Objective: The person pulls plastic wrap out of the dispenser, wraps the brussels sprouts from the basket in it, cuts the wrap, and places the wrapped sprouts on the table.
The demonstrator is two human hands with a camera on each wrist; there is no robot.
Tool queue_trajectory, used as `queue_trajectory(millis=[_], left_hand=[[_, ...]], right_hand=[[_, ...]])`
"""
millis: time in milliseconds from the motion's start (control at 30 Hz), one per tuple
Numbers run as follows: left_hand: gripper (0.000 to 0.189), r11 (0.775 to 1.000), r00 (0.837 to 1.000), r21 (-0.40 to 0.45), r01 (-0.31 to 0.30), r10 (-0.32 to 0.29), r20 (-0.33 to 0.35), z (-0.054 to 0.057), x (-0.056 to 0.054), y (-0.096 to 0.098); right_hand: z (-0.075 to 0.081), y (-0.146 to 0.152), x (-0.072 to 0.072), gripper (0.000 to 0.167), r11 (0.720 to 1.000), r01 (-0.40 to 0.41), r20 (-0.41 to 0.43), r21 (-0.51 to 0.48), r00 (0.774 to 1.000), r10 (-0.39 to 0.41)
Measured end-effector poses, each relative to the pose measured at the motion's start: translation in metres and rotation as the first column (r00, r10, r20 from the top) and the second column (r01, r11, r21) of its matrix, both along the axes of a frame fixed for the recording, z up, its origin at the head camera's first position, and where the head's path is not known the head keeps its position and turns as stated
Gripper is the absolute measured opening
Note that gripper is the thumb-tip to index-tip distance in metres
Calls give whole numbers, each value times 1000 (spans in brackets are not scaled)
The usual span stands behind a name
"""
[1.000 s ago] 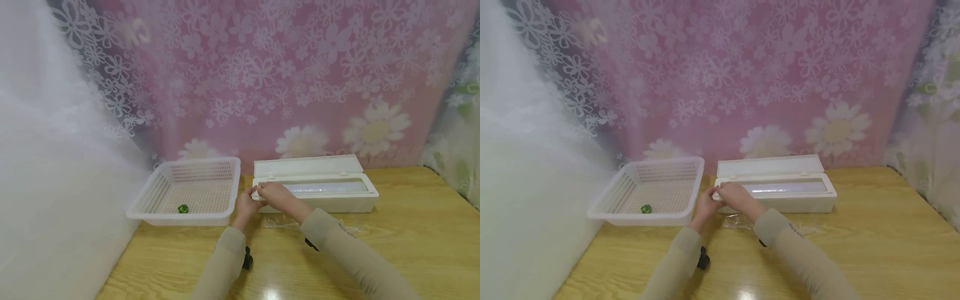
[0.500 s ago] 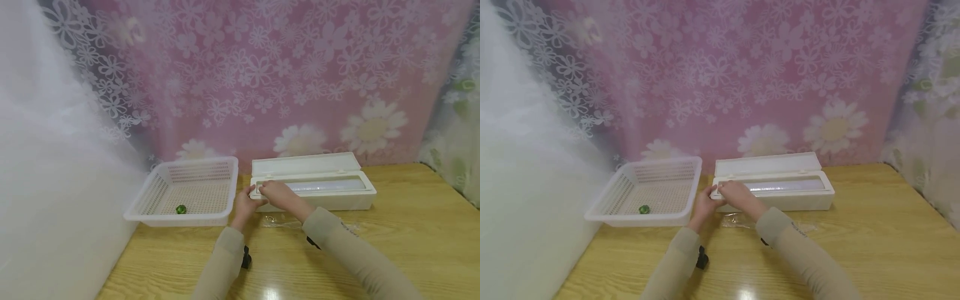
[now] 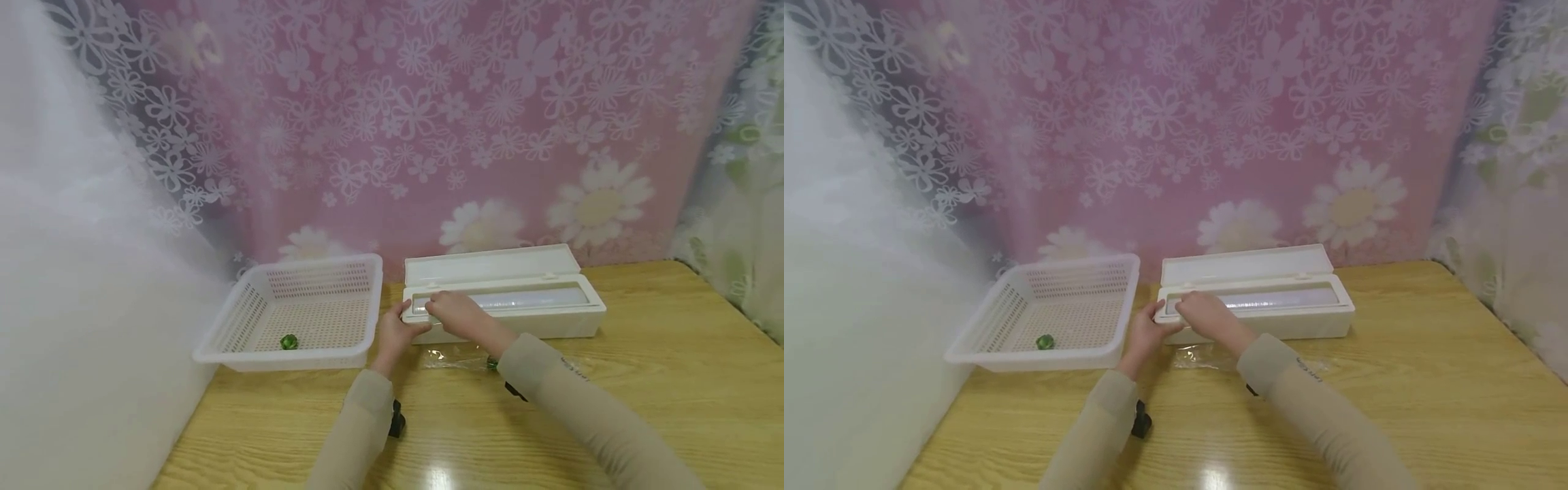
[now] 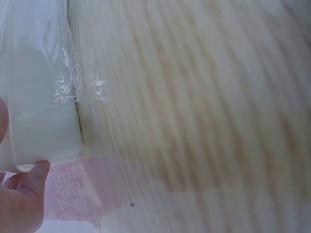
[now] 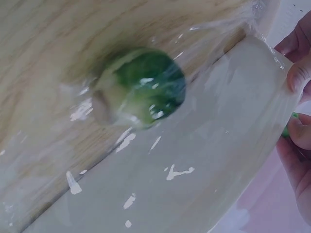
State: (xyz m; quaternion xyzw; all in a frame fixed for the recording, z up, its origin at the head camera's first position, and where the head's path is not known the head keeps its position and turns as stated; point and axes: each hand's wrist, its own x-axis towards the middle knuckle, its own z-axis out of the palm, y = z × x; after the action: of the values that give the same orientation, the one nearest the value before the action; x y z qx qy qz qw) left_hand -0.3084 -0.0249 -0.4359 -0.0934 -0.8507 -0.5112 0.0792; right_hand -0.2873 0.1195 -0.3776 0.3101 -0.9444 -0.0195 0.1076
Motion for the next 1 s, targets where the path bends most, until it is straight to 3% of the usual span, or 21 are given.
queue_trajectory(millis=[433, 733, 1000], left_hand=[[67, 1000, 1000, -9, 18, -18, 0, -4, 0, -3], [68, 1000, 1000, -23, 9, -9, -18, -1, 0, 0], [68, 999, 1000, -43, -1, 1, 6, 0, 0, 0]], right_hand=[[-2, 26, 7, 20, 1000, -4, -1, -26, 1000, 4], [0, 48, 8, 24, 999, 6, 4, -44, 1000, -6], [0, 60, 13, 24, 998, 30, 11, -53, 999, -30]])
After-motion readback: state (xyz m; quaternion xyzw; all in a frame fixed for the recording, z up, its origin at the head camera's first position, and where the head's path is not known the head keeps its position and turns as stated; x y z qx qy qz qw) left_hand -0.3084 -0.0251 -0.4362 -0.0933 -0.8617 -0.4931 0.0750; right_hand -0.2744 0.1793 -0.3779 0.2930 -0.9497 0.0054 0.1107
